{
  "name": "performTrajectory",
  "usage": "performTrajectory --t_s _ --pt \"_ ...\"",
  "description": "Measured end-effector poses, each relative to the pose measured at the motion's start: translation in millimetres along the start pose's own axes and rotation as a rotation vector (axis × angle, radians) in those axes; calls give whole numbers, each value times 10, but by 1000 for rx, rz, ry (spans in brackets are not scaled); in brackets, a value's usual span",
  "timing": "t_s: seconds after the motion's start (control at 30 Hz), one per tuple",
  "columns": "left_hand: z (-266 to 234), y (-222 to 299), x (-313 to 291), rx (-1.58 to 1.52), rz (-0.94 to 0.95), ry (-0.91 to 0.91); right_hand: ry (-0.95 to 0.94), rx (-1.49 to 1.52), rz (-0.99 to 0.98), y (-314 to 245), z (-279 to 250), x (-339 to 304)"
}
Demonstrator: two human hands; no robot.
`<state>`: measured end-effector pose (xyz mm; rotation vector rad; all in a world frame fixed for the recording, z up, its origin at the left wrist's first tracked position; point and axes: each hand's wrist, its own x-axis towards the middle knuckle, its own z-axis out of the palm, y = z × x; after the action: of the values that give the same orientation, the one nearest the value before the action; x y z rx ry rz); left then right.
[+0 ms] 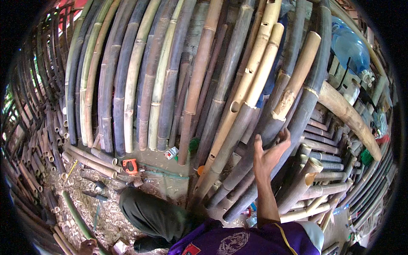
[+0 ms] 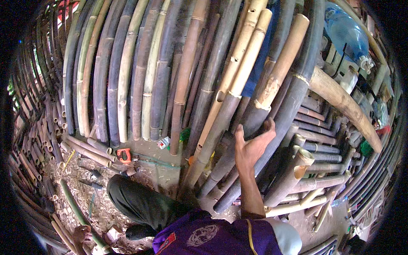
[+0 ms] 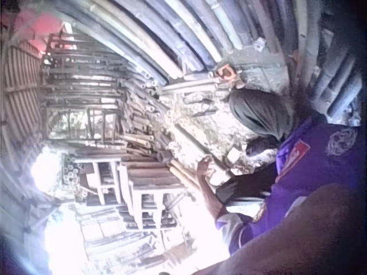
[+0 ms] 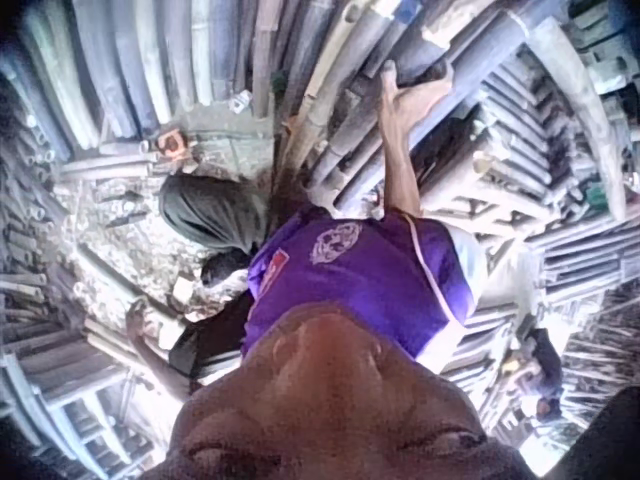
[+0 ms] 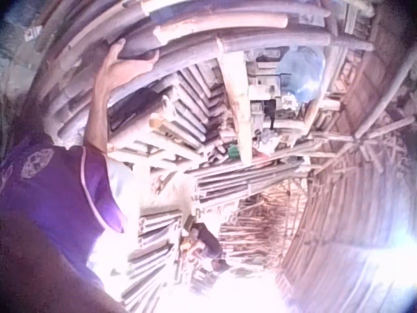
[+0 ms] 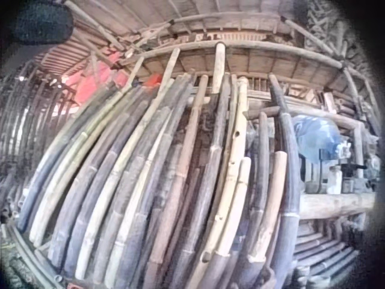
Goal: The person uses a knife to carve and smooth the surface of a long bamboo pole, then selects another bamboo piece and continues carving. The person works on the bamboo while seated, surrounded by many bamboo poles.
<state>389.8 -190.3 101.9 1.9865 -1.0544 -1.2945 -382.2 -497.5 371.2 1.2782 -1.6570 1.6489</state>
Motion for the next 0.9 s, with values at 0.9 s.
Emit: performTrajectory --t_s 0.9 --pt "54 -229 287 -107 -186 57 -103 109 186 346 51 198"
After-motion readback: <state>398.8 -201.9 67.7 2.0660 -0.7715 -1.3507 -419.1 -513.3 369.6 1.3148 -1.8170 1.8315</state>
